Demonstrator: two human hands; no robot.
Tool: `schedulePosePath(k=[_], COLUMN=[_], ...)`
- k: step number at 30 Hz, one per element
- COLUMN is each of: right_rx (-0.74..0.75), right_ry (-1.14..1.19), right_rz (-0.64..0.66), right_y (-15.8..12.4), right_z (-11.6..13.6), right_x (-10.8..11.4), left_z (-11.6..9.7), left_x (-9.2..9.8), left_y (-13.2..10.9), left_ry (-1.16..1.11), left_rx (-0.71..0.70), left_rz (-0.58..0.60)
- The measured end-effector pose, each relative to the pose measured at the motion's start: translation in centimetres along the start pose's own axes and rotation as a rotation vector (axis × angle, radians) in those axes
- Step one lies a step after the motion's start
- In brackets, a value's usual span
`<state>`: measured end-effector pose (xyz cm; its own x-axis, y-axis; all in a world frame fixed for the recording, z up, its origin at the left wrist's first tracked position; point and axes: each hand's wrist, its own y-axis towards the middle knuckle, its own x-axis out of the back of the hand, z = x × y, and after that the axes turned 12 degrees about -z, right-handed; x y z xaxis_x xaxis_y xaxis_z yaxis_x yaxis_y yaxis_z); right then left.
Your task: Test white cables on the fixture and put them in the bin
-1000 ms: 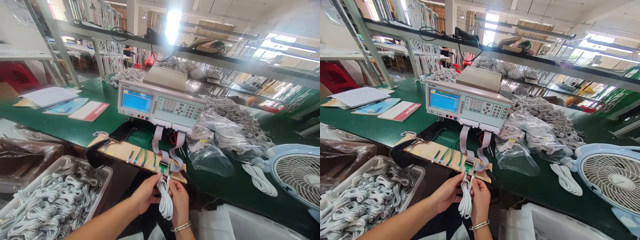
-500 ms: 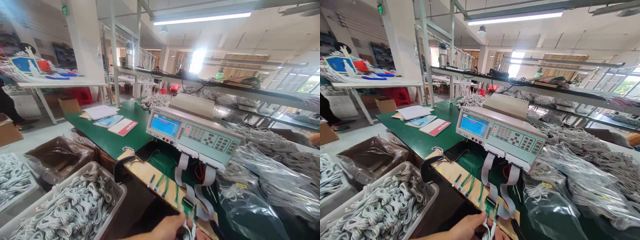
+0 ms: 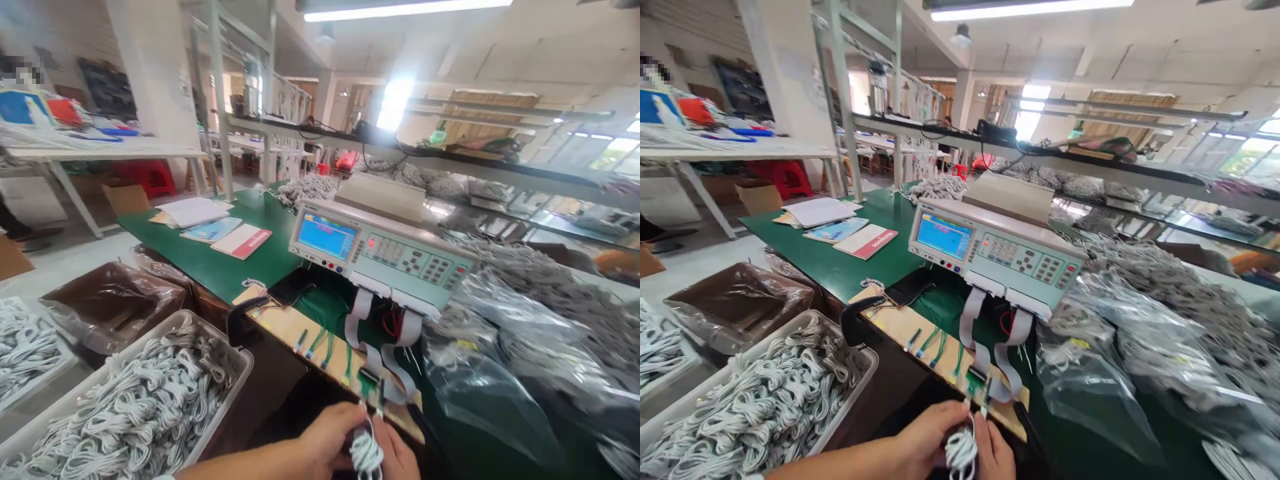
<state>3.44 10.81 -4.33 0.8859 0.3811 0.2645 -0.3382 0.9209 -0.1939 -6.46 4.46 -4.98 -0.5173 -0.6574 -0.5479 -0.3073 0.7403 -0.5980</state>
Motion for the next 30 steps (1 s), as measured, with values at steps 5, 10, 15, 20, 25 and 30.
schedulePosePath(k=[5,10,15,20,25,30], right_rx=[0.015,0.036,0.051,0.034,0.090,0.068], right_ry=[0.151,0.157,0.139,0.147,0.035,0.040], right_rz=[-0.101,-0.124,-0.096,0.048,0.121,0.095], right_y=[-1.1,-2.0,-2.4,-1.1,-0.4,-0.6], right_z=[-0.8,-1.8,-1.7,-1.0,-1.2,-1.4], right_x=[-1.4,-2.1,-1.5,-0.2,0.4,0.2], left_z=[0.0,0.1,0.2,-0.2,-0.4,-0.4], left_x=[0.8,1.0,0.9,0.8,0.7,0.8], left_y=[-1.0,-0.8,-0.8,-0.8,-1.0,-0.9], left_ry=[0.097,0.065,0.013,-0.024,-0.051,-0.064], left_rx=[-0.078,-0.017,0.015,0.044,0.070,0.079], left_rz=[-0.039,0.000,0.037,0.057,0.066,0.065])
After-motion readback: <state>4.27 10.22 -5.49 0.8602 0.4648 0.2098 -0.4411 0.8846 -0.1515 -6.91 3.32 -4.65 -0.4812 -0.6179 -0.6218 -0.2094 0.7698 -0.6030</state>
